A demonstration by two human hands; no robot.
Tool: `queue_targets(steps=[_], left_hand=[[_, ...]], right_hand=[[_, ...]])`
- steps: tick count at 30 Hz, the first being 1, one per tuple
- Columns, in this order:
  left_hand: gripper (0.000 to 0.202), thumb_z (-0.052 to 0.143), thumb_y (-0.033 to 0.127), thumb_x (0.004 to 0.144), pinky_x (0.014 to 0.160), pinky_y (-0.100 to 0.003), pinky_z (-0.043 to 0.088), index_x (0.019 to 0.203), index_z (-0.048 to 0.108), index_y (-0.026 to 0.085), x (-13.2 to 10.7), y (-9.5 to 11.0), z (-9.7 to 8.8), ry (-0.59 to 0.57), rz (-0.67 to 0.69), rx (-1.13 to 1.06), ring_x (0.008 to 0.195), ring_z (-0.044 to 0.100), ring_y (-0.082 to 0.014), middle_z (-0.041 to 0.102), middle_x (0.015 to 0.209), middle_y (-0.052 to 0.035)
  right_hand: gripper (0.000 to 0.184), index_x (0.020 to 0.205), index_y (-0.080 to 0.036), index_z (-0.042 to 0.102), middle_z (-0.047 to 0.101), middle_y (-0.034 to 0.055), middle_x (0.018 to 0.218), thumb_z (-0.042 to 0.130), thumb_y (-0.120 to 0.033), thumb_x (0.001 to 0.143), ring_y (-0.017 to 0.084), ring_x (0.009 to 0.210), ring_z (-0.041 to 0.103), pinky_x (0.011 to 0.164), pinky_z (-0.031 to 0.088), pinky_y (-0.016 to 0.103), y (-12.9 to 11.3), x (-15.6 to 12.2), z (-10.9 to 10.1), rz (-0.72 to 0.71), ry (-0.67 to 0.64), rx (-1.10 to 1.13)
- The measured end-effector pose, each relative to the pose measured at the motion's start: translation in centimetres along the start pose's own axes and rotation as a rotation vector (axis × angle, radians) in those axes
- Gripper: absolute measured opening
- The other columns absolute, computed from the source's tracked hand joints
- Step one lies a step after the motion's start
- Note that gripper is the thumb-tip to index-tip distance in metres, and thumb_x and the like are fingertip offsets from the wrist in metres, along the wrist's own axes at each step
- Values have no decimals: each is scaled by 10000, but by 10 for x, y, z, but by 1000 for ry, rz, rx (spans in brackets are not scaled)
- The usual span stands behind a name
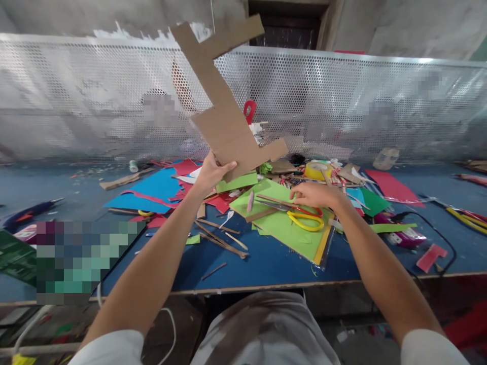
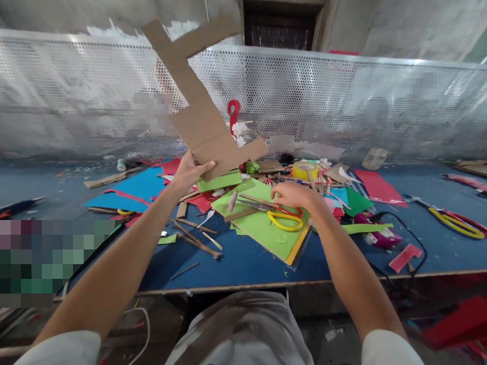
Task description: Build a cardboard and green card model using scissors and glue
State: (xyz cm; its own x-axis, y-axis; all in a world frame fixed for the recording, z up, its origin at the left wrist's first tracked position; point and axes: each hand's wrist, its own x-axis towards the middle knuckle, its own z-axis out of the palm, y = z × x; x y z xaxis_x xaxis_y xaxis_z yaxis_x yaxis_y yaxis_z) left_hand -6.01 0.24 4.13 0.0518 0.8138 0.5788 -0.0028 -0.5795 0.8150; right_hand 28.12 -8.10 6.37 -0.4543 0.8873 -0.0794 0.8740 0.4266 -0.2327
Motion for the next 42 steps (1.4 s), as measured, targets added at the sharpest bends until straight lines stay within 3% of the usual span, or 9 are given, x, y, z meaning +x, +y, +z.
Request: queue_targets(steps=[4, 8, 13, 16, 22, 25, 29, 37, 42], left_hand=[[803, 945, 448, 675, 1052, -438, 575, 1332, 579, 167, -5, 2, 11, -65, -29, -16, 1290, 664, -339, 690, 1398, -163], [795, 957, 481, 650, 1025, -420, 587, 1296, 608, 174, -11, 1, 26, -137, -127, -144, 1240, 693, -323, 711, 1374, -155], [771, 965, 491, 657, 977, -392, 599, 1269, 635, 159, -17, -2, 44, -260, -236, -201, 1127, 737, -289, 754, 1271, -148], [748, 798, 670, 807, 897, -380, 612, 1335, 610, 174, -20, -8, 50, -293, -285, -201, 1009, 765, -261, 764, 1226, -150], [541, 534, 478, 1029, 919, -367, 575, 1467, 613, 170, -30, -21, 57, -688, -59, 548, 811, 765, -237, 803, 864, -86], [469, 432, 321, 1047, 924, -383, 570, 1422, 679, 184, -34, -29, 63, -823, -24, 856, 672, 735, -223, 819, 919, -89], [387, 518, 244, 976, 957, -367, 569, 1267, 771, 207, -31, -40, 68, -812, 83, 953, 1000, 759, -270, 759, 1309, -115], [368, 506, 224, 948, 888, -330, 577, 1164, 802, 183, -25, -43, 61, -787, 217, 951, 980, 744, -262, 783, 1138, -131], [346, 514, 217, 932, 948, -332, 559, 1108, 812, 196, -21, -32, 54, -703, 224, 895, 1050, 733, -261, 802, 1029, -100]], right_hand=[[389, 1242, -197, 676, 785, 126, 1050, 641, -475, 972, 231, 857, 726, 695, 533, 305, -1, 9, 8, -47, 244, 407], [421, 1114, -218, 600, 748, 99, 1042, 661, -599, 944, 172, 810, 704, 544, 506, 220, -7, 20, 16, -24, 474, 1006], [347, 917, -219, 559, 658, -3, 762, 831, -407, 812, 108, 595, 608, 494, 481, 201, -1, 25, 15, -26, 594, 1330], [330, 843, -221, 531, 607, -37, 696, 834, -305, 742, 79, 513, 534, 447, 440, 190, 17, 25, 7, -27, 789, 1395], [288, 1029, -288, 497, 600, -82, 715, 647, -248, 787, 97, 514, 598, 437, 452, 172, 47, 26, -3, -37, 1343, 1566], [279, 1046, -293, 464, 625, -79, 729, 618, -210, 829, 114, 567, 667, 528, 553, 198, 47, 34, 5, 37, 1319, 1573], [191, 930, -247, 498, 639, -40, 741, 682, -216, 889, 114, 649, 703, 614, 596, 196, 40, 46, 24, 132, 1082, 1532], [51, 989, -224, 556, 659, 24, 973, 586, -257, 1013, 120, 732, 723, 620, 600, 213, 25, 65, 24, 132, 800, 1443], [165, 1041, -233, 532, 661, 17, 952, 624, -369, 1035, 95, 636, 673, 526, 515, 182, 16, 101, 12, 202, 683, 1225]])
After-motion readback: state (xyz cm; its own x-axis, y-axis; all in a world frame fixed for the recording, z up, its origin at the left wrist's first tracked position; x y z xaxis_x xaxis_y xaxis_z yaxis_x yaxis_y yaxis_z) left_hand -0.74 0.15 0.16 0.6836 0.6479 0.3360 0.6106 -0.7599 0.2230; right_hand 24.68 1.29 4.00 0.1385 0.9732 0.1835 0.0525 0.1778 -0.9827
